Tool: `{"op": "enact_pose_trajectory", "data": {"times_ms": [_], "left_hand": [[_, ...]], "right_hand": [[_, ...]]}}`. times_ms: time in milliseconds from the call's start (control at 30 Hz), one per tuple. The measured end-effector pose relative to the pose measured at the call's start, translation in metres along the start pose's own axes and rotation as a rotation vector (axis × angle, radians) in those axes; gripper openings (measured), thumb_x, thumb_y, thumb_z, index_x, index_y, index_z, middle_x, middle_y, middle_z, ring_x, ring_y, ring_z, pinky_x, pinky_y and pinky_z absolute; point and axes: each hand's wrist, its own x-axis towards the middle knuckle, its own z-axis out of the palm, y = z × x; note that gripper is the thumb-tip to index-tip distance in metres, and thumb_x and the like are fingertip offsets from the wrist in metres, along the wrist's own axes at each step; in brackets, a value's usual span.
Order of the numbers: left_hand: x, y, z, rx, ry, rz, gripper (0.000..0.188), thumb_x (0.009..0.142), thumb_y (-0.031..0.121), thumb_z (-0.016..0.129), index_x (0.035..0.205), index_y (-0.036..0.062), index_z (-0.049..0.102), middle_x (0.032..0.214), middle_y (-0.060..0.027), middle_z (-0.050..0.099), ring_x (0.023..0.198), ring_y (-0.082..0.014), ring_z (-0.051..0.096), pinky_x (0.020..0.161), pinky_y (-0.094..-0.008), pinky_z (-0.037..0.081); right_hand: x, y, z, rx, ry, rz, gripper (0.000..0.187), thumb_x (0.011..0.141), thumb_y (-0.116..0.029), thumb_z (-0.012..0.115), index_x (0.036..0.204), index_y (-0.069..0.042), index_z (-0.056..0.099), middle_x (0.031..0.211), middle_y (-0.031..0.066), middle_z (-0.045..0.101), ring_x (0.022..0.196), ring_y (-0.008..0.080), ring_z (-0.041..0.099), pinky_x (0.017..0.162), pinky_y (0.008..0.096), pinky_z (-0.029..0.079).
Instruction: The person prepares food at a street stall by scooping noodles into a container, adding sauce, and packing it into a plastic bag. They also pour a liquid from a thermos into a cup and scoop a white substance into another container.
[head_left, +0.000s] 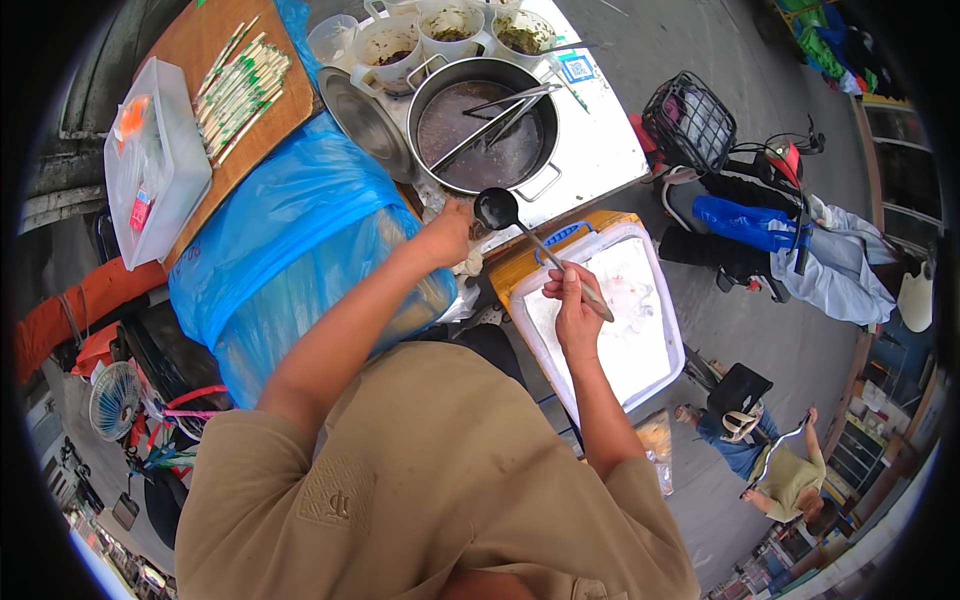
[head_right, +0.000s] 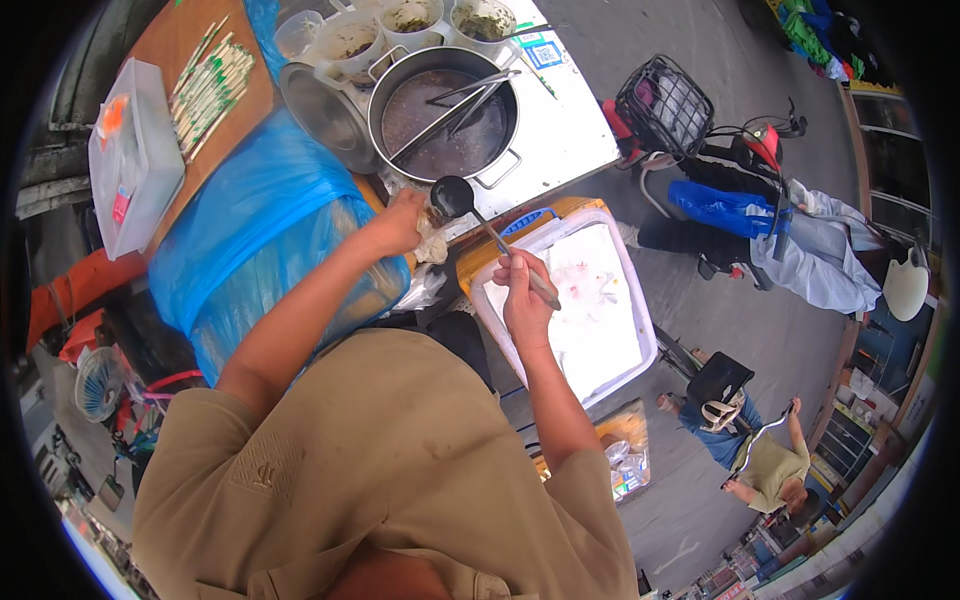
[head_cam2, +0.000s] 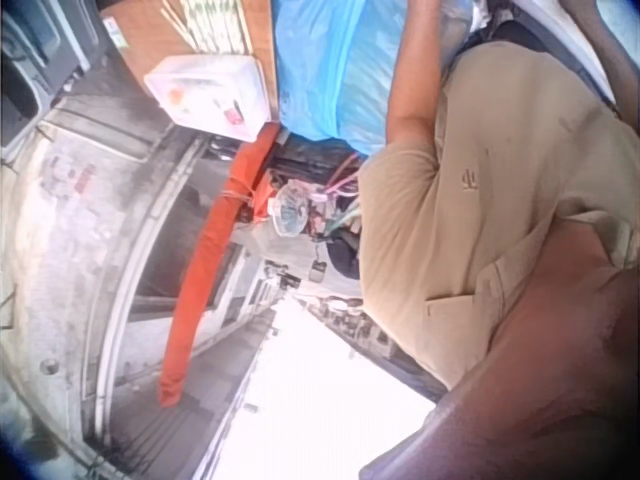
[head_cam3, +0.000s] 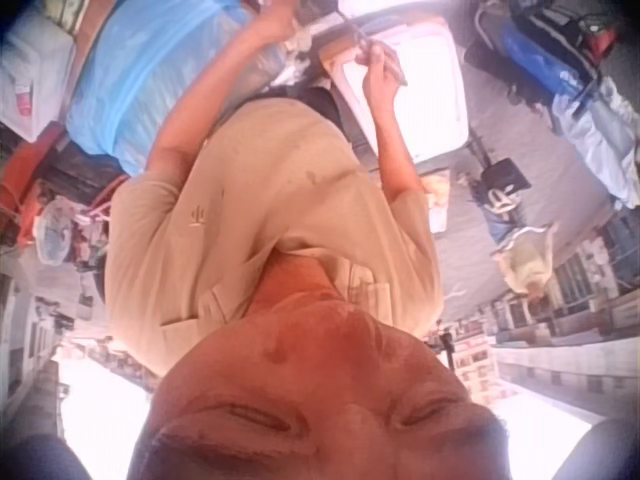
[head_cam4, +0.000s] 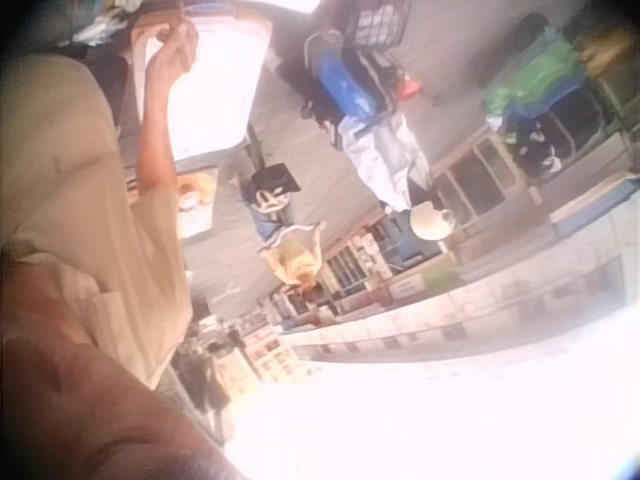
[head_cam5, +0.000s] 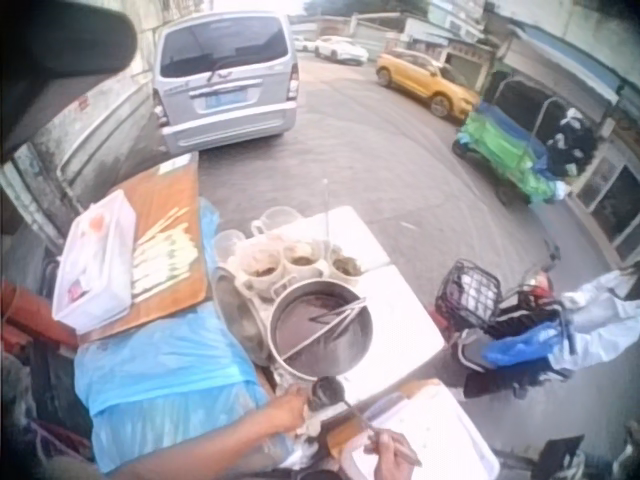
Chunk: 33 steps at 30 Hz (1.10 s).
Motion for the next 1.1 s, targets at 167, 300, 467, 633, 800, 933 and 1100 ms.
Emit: {"op": "enact_pose_trajectory", "data": {"times_ms": [167,300,467,633,800,933,1100], "left_hand": [[-0.001,-0.003,0.003,-0.036,0.008,-0.01,0.076,0.075,-0.001,0.065,0.146,-0.0101,0.04,0.148,-0.0298,0.04,0.138,-0.0446,0.043,0.116,-0.0402,0.039],[-0.003,-0.001,-0.002,-0.055,-0.009,-0.008,0.075,0.075,-0.002,0.064,0.146,-0.0099,0.04,0.148,-0.029,0.04,0.138,-0.0434,0.044,0.115,-0.0396,0.04],[-0.002,0.003,-0.008,-0.115,-0.027,0.049,0.075,0.076,-0.001,0.067,0.146,-0.0095,0.041,0.147,-0.0279,0.041,0.136,-0.0423,0.046,0.114,-0.0401,0.041],[0.0,-0.013,0.002,-0.067,0.02,0.133,0.075,0.077,0.0,0.069,0.146,-0.0085,0.04,0.148,-0.0294,0.04,0.139,-0.0454,0.041,0.116,-0.0426,0.038],[0.001,-0.005,0.0,-0.026,-0.036,0.214,0.074,0.075,-0.002,0.068,0.145,-0.0081,0.042,0.145,-0.0279,0.044,0.135,-0.0449,0.044,0.116,-0.044,0.037],[0.0,-0.006,-0.005,0.036,-0.092,0.282,0.071,0.076,-0.004,0.067,0.144,-0.006,0.045,0.143,-0.0267,0.047,0.134,-0.0444,0.046,0.115,-0.043,0.037],[-0.002,-0.017,-0.005,0.114,-0.077,0.395,0.072,0.076,-0.01,0.065,0.145,-0.0049,0.044,0.144,-0.0252,0.046,0.128,-0.042,0.051,0.107,-0.0405,0.044]], "right_hand": [[0.064,-0.004,0.021,0.121,0.025,0.054,0.034,0.107,-0.028,0.056,0.121,0.002,0.062,0.097,0.0124,0.07,0.079,0.0155,0.068,0.073,0.0296,0.06],[0.123,0.034,0.052,0.191,0.005,0.162,0.034,0.105,-0.028,0.06,0.12,0.003,0.062,0.095,0.0129,0.07,0.077,0.0162,0.068,0.07,0.0292,0.061],[0.143,0.055,0.07,0.212,-0.008,0.259,0.033,0.101,-0.022,0.064,0.122,0.003,0.057,0.095,0.0135,0.07,0.076,0.016,0.068,0.07,0.0287,0.061],[0.125,0.132,0.088,-0.235,0.166,0.309,0.028,0.087,-0.014,0.069,0.107,0.0,0.055,0.089,0.0103,0.066,0.075,0.0195,0.063,0.067,0.0333,0.055],[0.125,0.185,0.105,-0.414,0.134,0.536,0.063,0.079,-0.023,0.072,0.134,0.002,0.055,0.124,0.0301,0.065,0.117,0.0406,0.064,0.096,0.0443,0.053],[0.111,0.236,0.115,-0.267,0.233,0.317,0.021,0.077,-0.02,0.077,0.09,-0.004,0.072,0.086,0.0182,0.073,0.086,0.0329,0.071,0.079,0.0419,0.055],[0.052,0.124,0.074,-0.087,0.131,0.395,0.02,0.077,-0.015,0.079,0.086,-0.005,0.065,0.081,0.0093,0.068,0.079,0.0203,0.065,0.073,0.0369,0.053]]}}
